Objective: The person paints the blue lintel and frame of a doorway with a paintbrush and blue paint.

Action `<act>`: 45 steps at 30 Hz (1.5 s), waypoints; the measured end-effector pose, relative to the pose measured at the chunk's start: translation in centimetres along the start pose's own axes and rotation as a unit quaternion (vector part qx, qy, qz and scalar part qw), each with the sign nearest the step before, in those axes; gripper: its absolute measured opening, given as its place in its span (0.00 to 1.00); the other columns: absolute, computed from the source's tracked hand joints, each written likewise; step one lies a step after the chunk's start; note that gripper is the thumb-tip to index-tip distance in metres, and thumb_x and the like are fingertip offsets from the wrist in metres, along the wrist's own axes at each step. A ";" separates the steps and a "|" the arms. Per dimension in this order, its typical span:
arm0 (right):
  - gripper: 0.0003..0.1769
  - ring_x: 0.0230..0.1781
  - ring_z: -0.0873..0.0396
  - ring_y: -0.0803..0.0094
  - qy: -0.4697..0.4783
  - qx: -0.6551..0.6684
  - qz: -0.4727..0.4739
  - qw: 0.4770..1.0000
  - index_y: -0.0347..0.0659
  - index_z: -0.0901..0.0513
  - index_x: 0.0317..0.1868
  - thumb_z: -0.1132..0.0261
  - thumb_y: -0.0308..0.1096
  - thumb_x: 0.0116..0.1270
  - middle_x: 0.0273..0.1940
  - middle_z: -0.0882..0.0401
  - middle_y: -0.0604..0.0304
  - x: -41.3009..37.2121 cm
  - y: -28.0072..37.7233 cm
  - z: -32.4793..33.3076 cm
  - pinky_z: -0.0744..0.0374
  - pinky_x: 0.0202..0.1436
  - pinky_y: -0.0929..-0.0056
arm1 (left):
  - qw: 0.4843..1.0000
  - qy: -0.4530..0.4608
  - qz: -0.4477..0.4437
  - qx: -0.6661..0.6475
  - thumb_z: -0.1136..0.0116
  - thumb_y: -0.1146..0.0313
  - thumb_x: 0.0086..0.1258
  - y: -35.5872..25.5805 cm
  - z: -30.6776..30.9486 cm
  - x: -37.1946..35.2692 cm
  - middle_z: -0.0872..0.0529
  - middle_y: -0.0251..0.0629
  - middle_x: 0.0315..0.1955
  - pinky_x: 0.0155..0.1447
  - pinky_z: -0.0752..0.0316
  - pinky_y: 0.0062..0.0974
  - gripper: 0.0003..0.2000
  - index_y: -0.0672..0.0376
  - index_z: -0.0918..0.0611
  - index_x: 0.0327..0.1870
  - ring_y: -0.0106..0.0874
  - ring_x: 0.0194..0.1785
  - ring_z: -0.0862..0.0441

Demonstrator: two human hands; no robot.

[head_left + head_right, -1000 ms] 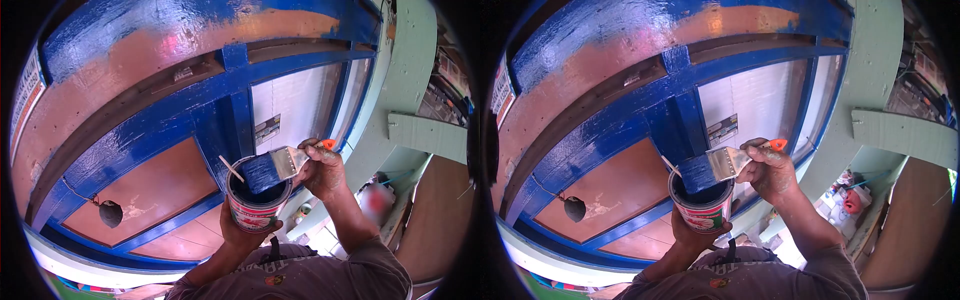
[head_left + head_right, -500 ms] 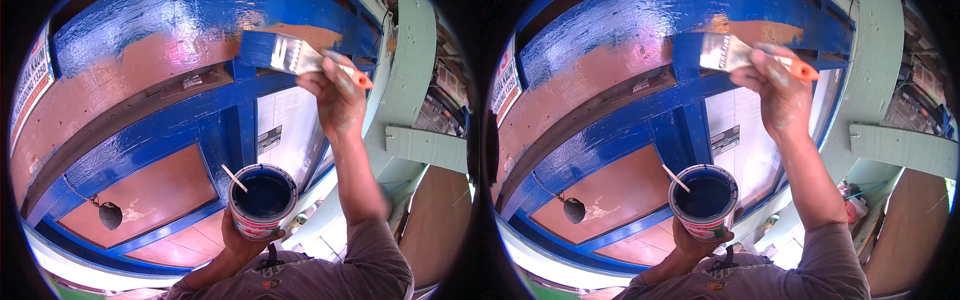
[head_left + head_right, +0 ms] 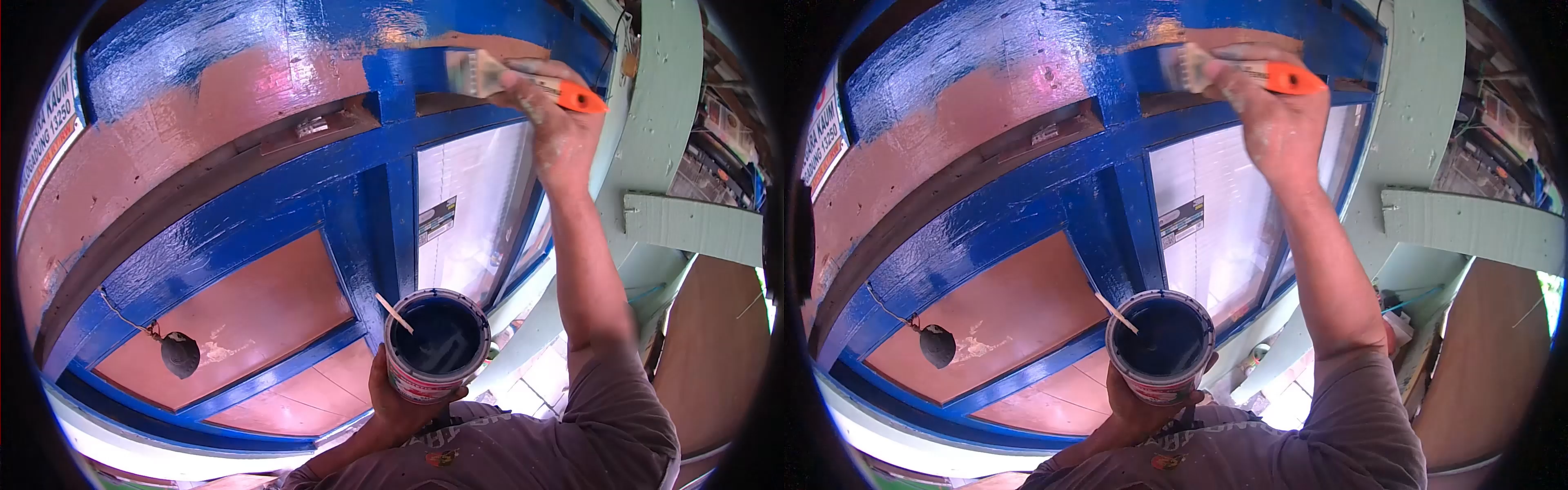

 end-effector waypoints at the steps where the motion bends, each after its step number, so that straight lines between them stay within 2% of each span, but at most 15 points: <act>1: 0.14 0.41 0.09 0.61 -0.018 -0.015 0.006 1.000 0.26 0.16 0.50 0.26 0.27 0.70 0.44 0.11 0.47 0.2 0.2 0.4 0.09 0.50 0.68 | 1.000 -0.001 0.000 0.004 0.62 0.31 0.78 0.0 -0.2 -0.1 0.32 0.48 0.77 0.71 0.27 0.59 0.38 0.45 0.39 0.82 0.48 0.76 0.29; 2: 0.13 0.40 0.09 0.61 -0.020 0.025 0.047 0.998 0.25 0.16 0.50 0.26 0.26 0.70 0.43 0.11 0.47 0.3 0.9 0.5 0.10 0.50 0.67 | 0.999 0.024 0.003 -0.021 0.62 0.32 0.79 0.1 -0.6 -0.2 0.32 0.48 0.77 0.72 0.27 0.59 0.38 0.46 0.39 0.82 0.49 0.76 0.29; 6: 0.09 0.34 0.13 0.76 0.007 0.155 0.020 0.988 0.33 0.10 0.44 0.24 0.27 0.67 0.37 0.10 0.59 1.0 2.2 -2.1 0.15 0.41 0.78 | 0.995 -0.039 -0.012 0.087 0.62 0.33 0.80 -0.2 -0.6 -0.6 0.33 0.48 0.78 0.74 0.29 0.61 0.38 0.48 0.40 0.82 0.50 0.78 0.30; 10: 0.08 0.33 0.19 0.82 -0.001 -0.001 0.033 0.999 0.36 0.09 0.43 0.25 0.30 0.66 0.34 0.11 0.63 2.0 1.0 -1.8 0.21 0.39 0.81 | 0.999 -0.022 -0.010 0.037 0.62 0.33 0.79 -0.4 0.9 -1.0 0.33 0.48 0.78 0.73 0.27 0.64 0.38 0.46 0.40 0.82 0.49 0.79 0.31; 13: 0.08 0.34 0.19 0.82 -0.060 -0.084 0.084 0.991 0.35 0.09 0.43 0.26 0.29 0.67 0.35 0.11 0.63 1.9 1.2 0.9 0.21 0.42 0.80 | 1.000 0.005 -0.001 -0.008 0.57 0.30 0.76 -0.6 0.5 -1.4 0.34 0.48 0.78 0.67 0.21 0.62 0.40 0.45 0.41 0.83 0.50 0.79 0.34; 15: 0.08 0.34 0.18 0.81 -0.075 -0.059 0.067 0.993 0.34 0.09 0.43 0.26 0.29 0.66 0.35 0.11 0.63 1.7 1.3 1.0 0.21 0.42 0.81 | 0.999 -0.032 -0.005 0.018 0.48 0.26 0.70 -0.7 0.8 -1.6 0.35 0.47 0.78 0.58 0.14 0.57 0.46 0.42 0.40 0.83 0.53 0.82 0.41; 17: 0.08 0.34 0.18 0.81 -0.091 -0.033 0.049 0.994 0.34 0.09 0.43 0.26 0.29 0.66 0.34 0.11 0.63 1.7 1.6 1.0 0.21 0.42 0.81 | 0.997 -0.050 -0.020 0.057 0.45 0.26 0.69 -0.9 0.9 -1.8 0.35 0.47 0.78 0.57 0.14 0.55 0.46 0.42 0.40 0.83 0.53 0.82 0.41; 22: 0.07 0.33 0.19 0.82 0.030 0.032 0.069 0.997 0.35 0.09 0.42 0.24 0.29 0.67 0.34 0.11 0.65 1.0 2.1 -2.7 0.20 0.39 0.80 | 0.998 -0.037 -0.033 0.034 0.57 0.29 0.75 -0.7 0.3 -1.8 0.33 0.48 0.77 0.63 0.17 0.59 0.39 0.42 0.38 0.81 0.51 0.76 0.30; 26: 0.07 0.34 0.18 0.82 -0.020 -0.041 0.042 0.998 0.36 0.09 0.43 0.27 0.30 0.70 0.34 0.11 0.63 1.3 -0.4 1.0 0.19 0.41 0.79 | 1.000 -0.005 -0.027 0.008 0.63 0.31 0.79 -0.7 -0.2 -2.2 0.31 0.48 0.76 0.65 0.18 0.61 0.36 0.43 0.37 0.80 0.51 0.72 0.24; 30: 0.08 0.35 0.17 0.81 -0.110 -0.153 0.050 0.981 0.36 0.09 0.45 0.27 0.31 0.71 0.34 0.09 0.61 1.2 -1.4 4.5 0.19 0.42 0.78 | 1.000 -0.015 0.002 0.010 0.43 0.24 0.66 -0.9 0.7 -2.3 0.33 0.46 0.76 0.58 0.17 0.55 0.49 0.42 0.40 0.83 0.52 0.82 0.42; 34: 0.09 0.35 0.15 0.79 -0.013 -0.089 0.075 0.993 0.39 0.08 0.45 0.26 0.35 0.70 0.34 0.09 0.62 0.3 -1.0 -0.1 0.17 0.43 0.76 | 0.992 -0.081 -0.033 0.093 0.45 0.24 0.67 -1.1 1.1 -2.6 0.34 0.46 0.77 0.58 0.17 0.55 0.48 0.42 0.40 0.83 0.52 0.82 0.42; 35: 0.09 0.34 0.13 0.76 0.013 -0.159 0.097 0.982 0.40 0.08 0.44 0.25 0.36 0.70 0.34 0.09 0.61 0.2 0.5 -1.2 0.16 0.42 0.75 | 0.993 -0.079 -0.037 0.084 0.45 0.24 0.67 -1.1 1.2 -2.4 0.34 0.46 0.77 0.58 0.17 0.56 0.48 0.42 0.40 0.83 0.52 0.82 0.42; 39: 0.09 0.29 0.17 0.78 0.046 -0.009 0.183 0.982 0.42 0.08 0.43 0.25 0.38 0.69 0.31 0.10 0.63 0.7 4.2 -3.5 0.18 0.36 0.75 | 0.988 -0.078 -0.038 0.125 0.46 0.24 0.68 -0.9 0.1 -1.7 0.34 0.46 0.77 0.57 0.17 0.56 0.47 0.43 0.39 0.83 0.52 0.82 0.42; 40: 0.09 0.28 0.19 0.80 0.048 0.053 0.088 0.994 0.42 0.07 0.42 0.24 0.38 0.69 0.31 0.10 0.65 1.1 3.2 -3.6 0.19 0.35 0.77 | 0.990 -0.072 -0.030 0.118 0.46 0.25 0.68 -0.8 -0.2 -1.5 0.34 0.46 0.77 0.57 0.17 0.56 0.47 0.43 0.39 0.83 0.52 0.82 0.42; 45: 0.08 0.29 0.18 0.81 -0.021 -0.106 0.066 0.992 0.42 0.08 0.41 0.26 0.38 0.71 0.30 0.10 0.65 3.4 -2.1 2.5 0.20 0.36 0.78 | 1.000 0.007 0.000 -0.007 0.56 0.30 0.75 -0.5 -0.1 -1.6 0.38 0.49 0.79 0.67 0.21 0.64 0.41 0.42 0.41 0.84 0.53 0.80 0.36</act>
Point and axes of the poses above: each hand's wrist, its own x-axis towards the middle knuckle, its own z-axis out of the back of the hand, y = z × x, the point moved 4 cm from there along x, towards the middle knuckle
